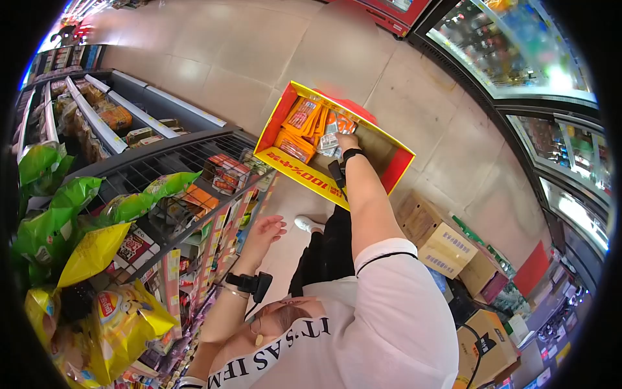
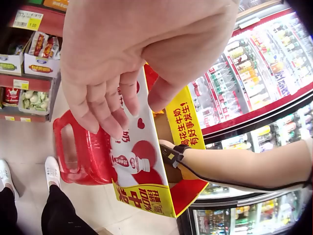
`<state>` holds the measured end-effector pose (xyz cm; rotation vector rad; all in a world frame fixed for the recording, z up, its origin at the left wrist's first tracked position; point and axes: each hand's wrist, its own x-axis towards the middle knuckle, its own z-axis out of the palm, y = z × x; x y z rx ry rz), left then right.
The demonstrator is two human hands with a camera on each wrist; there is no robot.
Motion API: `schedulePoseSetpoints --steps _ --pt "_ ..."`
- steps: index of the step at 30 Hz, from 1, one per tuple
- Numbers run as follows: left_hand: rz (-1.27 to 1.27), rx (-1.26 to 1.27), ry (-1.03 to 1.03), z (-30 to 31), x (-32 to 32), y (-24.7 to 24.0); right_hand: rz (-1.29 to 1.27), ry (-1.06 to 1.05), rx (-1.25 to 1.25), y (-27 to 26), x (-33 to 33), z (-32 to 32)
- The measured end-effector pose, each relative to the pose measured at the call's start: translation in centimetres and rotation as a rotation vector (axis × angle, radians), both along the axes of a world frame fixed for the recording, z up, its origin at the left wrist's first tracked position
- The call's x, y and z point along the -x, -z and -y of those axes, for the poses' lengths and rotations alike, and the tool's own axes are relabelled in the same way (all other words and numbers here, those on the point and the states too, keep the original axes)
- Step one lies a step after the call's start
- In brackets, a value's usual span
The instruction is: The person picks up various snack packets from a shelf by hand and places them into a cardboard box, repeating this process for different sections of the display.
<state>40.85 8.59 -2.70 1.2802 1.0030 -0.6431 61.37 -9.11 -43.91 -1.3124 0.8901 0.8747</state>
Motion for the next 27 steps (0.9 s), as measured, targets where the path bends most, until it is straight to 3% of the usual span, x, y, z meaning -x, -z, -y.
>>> schedulePoseSetpoints --steps 1,3,5,8,9,12,14,15,16,17,18,20,21,23,25,27 --pt "0.007 0.001 -0.004 0.1 0.0 -0.1 0.007 -0.004 0.001 -1.7 -0.4 0.4" --pt "0.055 0.005 0.015 0.2 0.1 -1.0 -0.028 -0.598 0.360 -9.1 -1.2 1.2" --pt "0.109 0.002 -0.004 -0.1 0.4 -1.7 -0.021 -0.560 0.275 -12.2 -1.4 2.3" --pt "0.206 -0.016 -0.029 -0.8 0.1 -3.1 0.209 -0.860 0.464 -15.1 -2.1 2.7" --pt "0.233 -0.024 -0.037 -1.1 0.3 -3.9 0.226 -0.857 0.464 -15.3 -2.0 3.0" --pt "0.313 -0.057 -0.008 -2.1 1.0 -6.6 0.709 -1.332 0.429 -22.3 -1.7 2.9" --pt "0.398 -0.067 -0.043 -2.6 2.0 -8.0 0.836 -1.260 0.219 -27.4 -0.1 2.3" --pt "0.460 -0.072 -0.077 -3.2 2.7 -8.7 0.702 -1.156 0.217 -33.1 1.2 1.4" --pt "0.501 -0.068 -0.099 -3.8 3.6 -8.6 0.795 -1.156 0.144 -32.9 2.3 1.1" --pt "0.538 -0.108 -0.136 -4.2 4.5 -8.8 0.811 -1.204 0.106 -37.5 3.9 0.5" --pt "0.573 -0.157 -0.098 -4.5 5.4 -9.2 0.793 -1.356 0.054 -39.5 4.9 -0.1" --pt "0.596 -0.292 0.031 -5.4 7.2 -10.8 0.843 -1.466 0.032 -44.1 8.3 -1.5" --pt "0.617 -0.341 -0.036 -5.7 8.2 -11.8 0.938 -1.549 -0.073 -44.6 9.8 -2.2" --pt "0.662 -0.313 -0.027 -6.1 10.2 -13.6 1.007 -1.656 -0.228 -50.5 12.6 -4.8" --pt "0.701 -0.359 -0.086 -6.7 12.2 -14.9 1.406 -1.769 -0.494 -56.3 14.9 -7.4" --pt "0.669 -0.329 -0.126 -7.0 14.0 -18.4 1.500 -1.797 -0.655 -63.3 16.9 -10.3"
